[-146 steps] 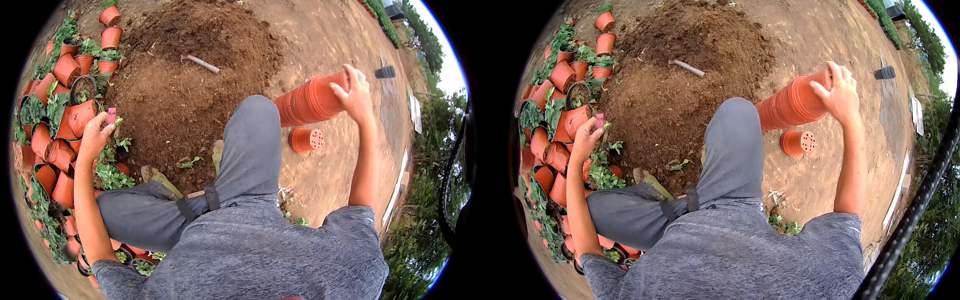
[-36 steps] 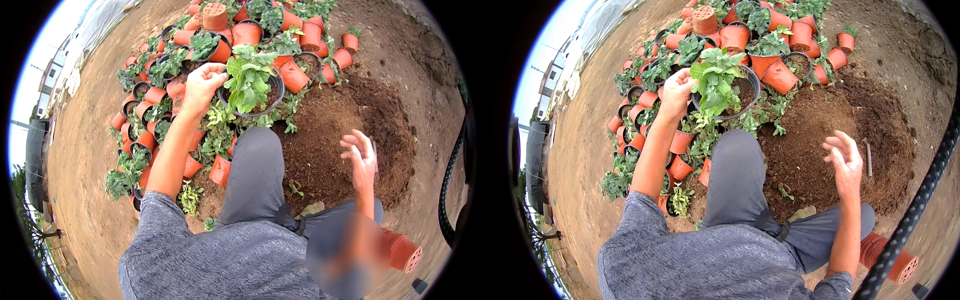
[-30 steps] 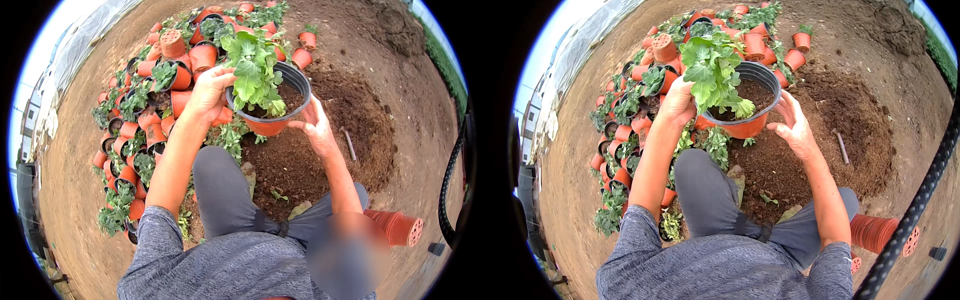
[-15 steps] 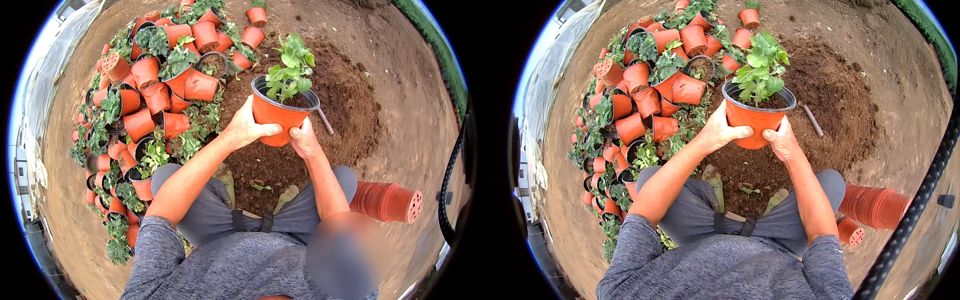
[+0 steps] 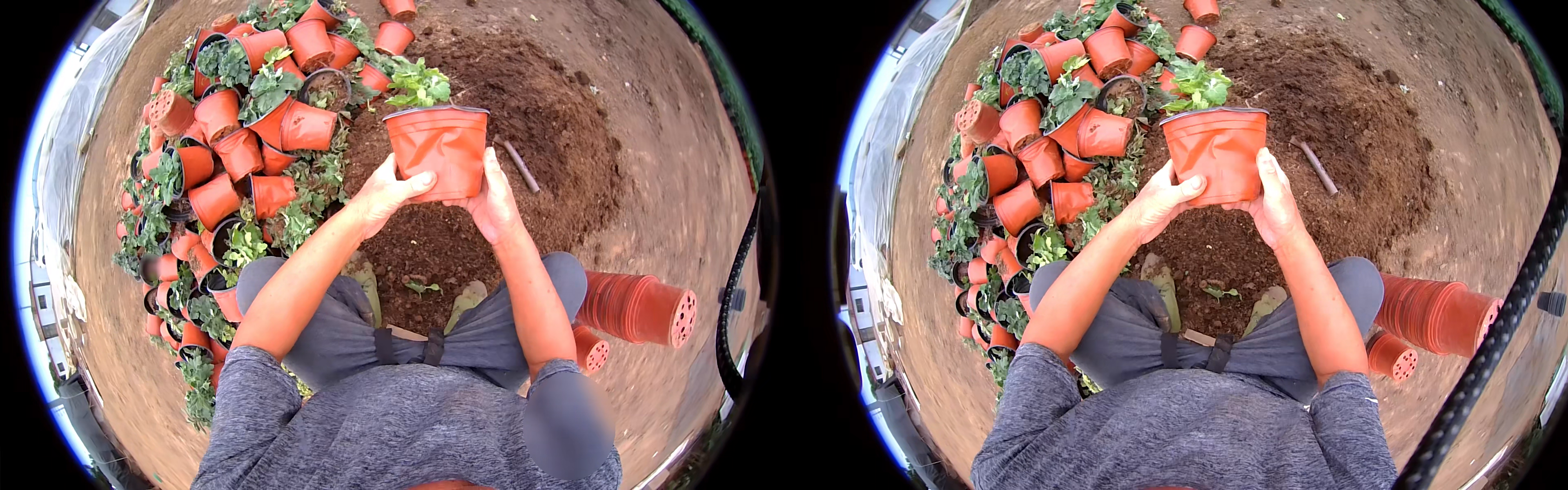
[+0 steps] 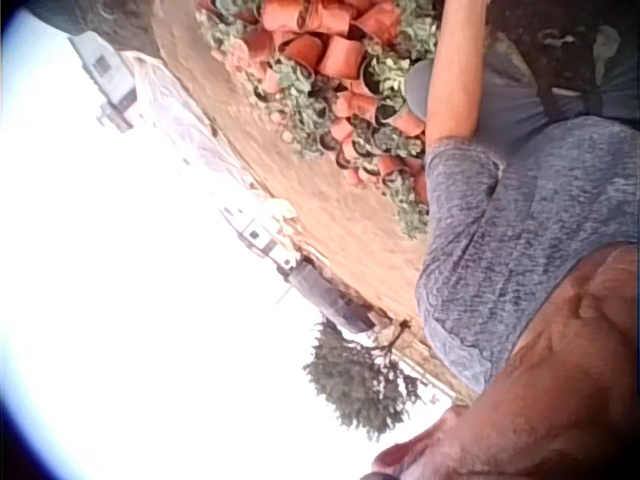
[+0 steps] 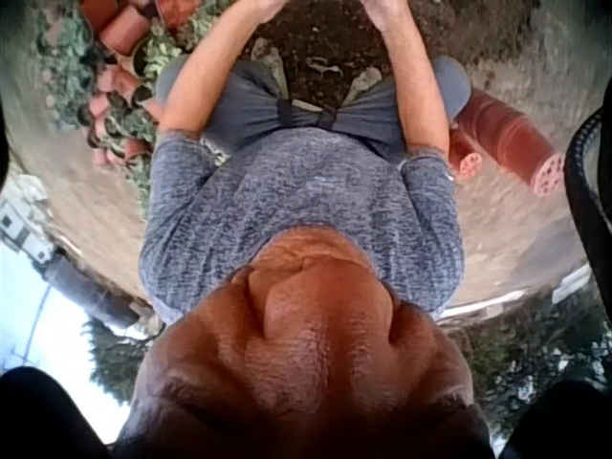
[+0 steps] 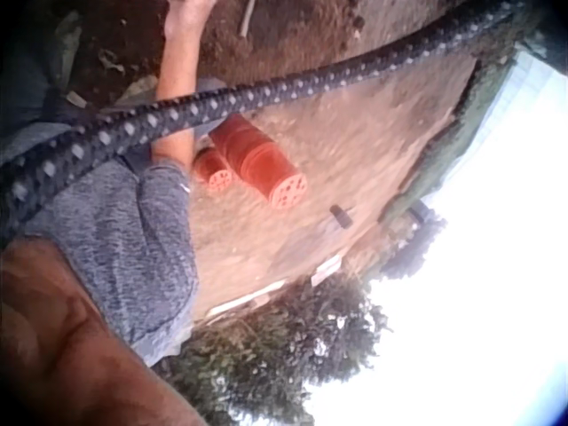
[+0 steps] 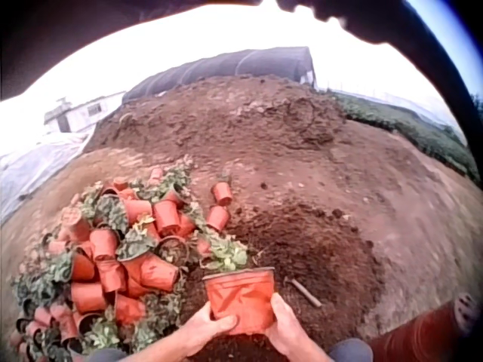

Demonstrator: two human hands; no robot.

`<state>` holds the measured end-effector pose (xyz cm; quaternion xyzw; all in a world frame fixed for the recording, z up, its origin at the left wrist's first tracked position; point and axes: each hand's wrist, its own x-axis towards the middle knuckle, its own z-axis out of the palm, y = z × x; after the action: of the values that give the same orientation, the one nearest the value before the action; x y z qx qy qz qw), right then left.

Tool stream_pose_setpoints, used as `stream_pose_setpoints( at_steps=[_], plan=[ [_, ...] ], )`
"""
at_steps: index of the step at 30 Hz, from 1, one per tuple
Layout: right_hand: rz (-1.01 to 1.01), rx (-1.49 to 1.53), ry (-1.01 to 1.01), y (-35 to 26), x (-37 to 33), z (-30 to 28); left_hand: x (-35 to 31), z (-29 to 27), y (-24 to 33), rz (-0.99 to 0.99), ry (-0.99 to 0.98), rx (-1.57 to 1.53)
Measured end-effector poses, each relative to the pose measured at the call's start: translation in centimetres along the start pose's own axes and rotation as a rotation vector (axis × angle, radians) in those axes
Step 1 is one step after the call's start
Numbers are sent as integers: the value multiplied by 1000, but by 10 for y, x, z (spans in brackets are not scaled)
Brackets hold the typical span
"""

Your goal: The person sits on the ground and repeatedly picks up small potted plants, removes them from their pots, and places them into a larger pile of soil. They use a small hand trowel to assist with the soil and handle multiple plants one at a time.

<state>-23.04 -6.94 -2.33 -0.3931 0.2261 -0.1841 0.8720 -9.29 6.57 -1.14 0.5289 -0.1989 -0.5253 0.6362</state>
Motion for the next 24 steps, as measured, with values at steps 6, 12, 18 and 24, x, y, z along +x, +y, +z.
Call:
stream_pose_setpoints(
  at_steps=[6,12,18,24],
  plan=[
    [-33,-151,50,12,-7,0,-2,6,-8,-106,-15,46],
    [-87,-252,61,13,-8,-6,0,15,-7,-14,46,8],
    [-184,255,-123,2,-9,13,-5,22,14,183,-50,-140],
    [72,653,-188,2,-16,18,0,5,17,284,-77,484]
  ],
)
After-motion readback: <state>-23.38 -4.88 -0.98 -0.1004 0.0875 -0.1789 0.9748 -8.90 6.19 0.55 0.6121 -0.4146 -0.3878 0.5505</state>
